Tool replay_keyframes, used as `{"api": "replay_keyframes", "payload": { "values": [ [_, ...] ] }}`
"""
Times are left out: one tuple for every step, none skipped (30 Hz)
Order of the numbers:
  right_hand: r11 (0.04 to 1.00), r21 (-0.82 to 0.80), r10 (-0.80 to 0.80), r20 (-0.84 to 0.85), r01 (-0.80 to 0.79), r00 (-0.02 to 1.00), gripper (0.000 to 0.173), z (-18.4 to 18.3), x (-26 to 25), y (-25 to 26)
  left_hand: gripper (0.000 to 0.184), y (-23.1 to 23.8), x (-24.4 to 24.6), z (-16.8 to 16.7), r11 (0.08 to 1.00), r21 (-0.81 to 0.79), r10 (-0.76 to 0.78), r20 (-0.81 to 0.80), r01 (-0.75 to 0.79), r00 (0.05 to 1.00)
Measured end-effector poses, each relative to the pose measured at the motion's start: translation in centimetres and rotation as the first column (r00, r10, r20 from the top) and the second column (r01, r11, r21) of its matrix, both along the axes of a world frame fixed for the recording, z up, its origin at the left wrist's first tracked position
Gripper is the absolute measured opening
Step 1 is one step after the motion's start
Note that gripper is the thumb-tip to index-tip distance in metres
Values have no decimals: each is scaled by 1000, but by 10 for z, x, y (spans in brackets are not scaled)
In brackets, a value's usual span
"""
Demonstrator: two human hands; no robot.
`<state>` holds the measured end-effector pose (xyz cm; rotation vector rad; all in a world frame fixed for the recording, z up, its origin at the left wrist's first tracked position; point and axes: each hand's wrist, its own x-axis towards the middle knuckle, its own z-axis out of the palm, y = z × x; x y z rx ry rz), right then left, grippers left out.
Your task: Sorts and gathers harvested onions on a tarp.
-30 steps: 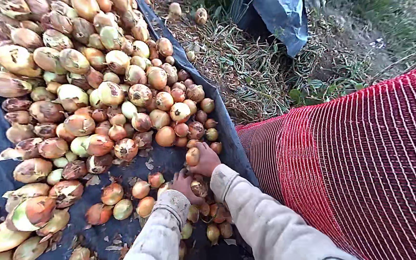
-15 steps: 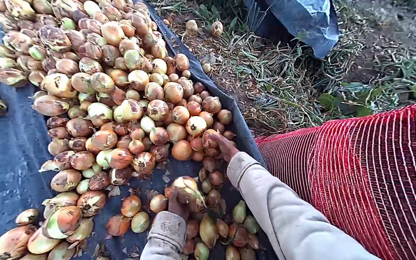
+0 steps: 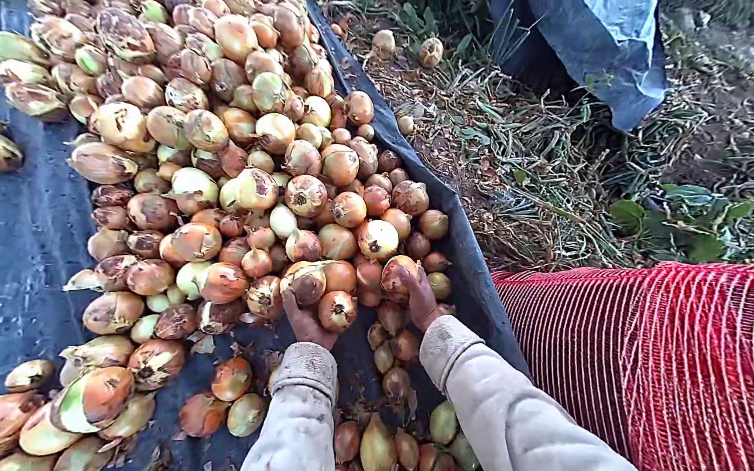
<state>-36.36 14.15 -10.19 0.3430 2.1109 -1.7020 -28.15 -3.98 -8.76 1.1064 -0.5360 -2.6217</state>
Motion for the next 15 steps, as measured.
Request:
{"api": "replay_keyframes", "payload": {
  "values": [
    [1000, 16, 25, 10, -25, 1000, 101, 2, 1, 0, 86, -1, -2, -4, 1000, -8, -1, -26, 0, 1000],
    [999, 22, 36, 13, -37, 999, 100, 3, 0, 0, 89, -2, -4, -6, 1000, -18, -8, -51, 8, 999],
    [999, 25, 46, 6, -47, 999, 99, 3, 1, 2, 92, -3, -6, -9, 999, -34, -27, -78, 24, 997],
    [998, 32, 55, -9, -55, 998, 98, 2, 1, 3, 95, -4, -7, -13, 998, -38, -44, -105, 41, 994],
    [997, 42, 61, -28, -60, 998, 98, 1, 0, 4, 97, -6, -8, -18, 998, -33, -52, -130, 48, 990],
    [996, 55, 79, -37, -77, 996, 97, 0, -2, 5, 98, -7, -8, -21, 999, -22, -49, -145, 47, 988],
    [993, 72, 99, -35, -96, 994, 96, 0, -2, 7, 97, -8, -6, -23, 999, -13, -49, -153, 47, 987],
    [990, 89, 114, -22, -112, 993, 95, 0, -1, 8, 96, -9, -2, -21, 999, -6, -48, -153, 47, 987],
    [988, 98, 122, -4, -121, 993, 93, 1, 1, 8, 92, -10, 6, -15, 999, -15, -36, -136, 34, 990],
    [986, 107, 126, 12, -127, 992, 94, 2, 0, 7, 88, -10, 18, -3, 999, -51, -3, -110, -2, 994],
    [984, 120, 128, 16, -129, 992, 94, 3, -2, 7, 81, -9, 32, 9, 992, -112, 45, -98, -56, 994],
    [984, 133, 116, 11, -117, 993, 93, 4, -2, 8, 72, -5, 49, 23, 977, -182, 97, -93, -113, 991],
    [987, 136, 85, 1, -84, 996, 92, 5, 3, 10, 63, 0, 70, 38, 951, -249, 167, -88, -184, 982],
    [994, 103, 36, 0, -36, 999, 92, 11, 16, 10, 62, 2, 99, 46, 929, -303, 186, -112, -212, 976],
    [999, 51, -14, 4, 14, 1000, 92, 23, 35, 9, 66, 2, 129, 53, 918, -317, 204, -130, -236, 970]
  ]
}}
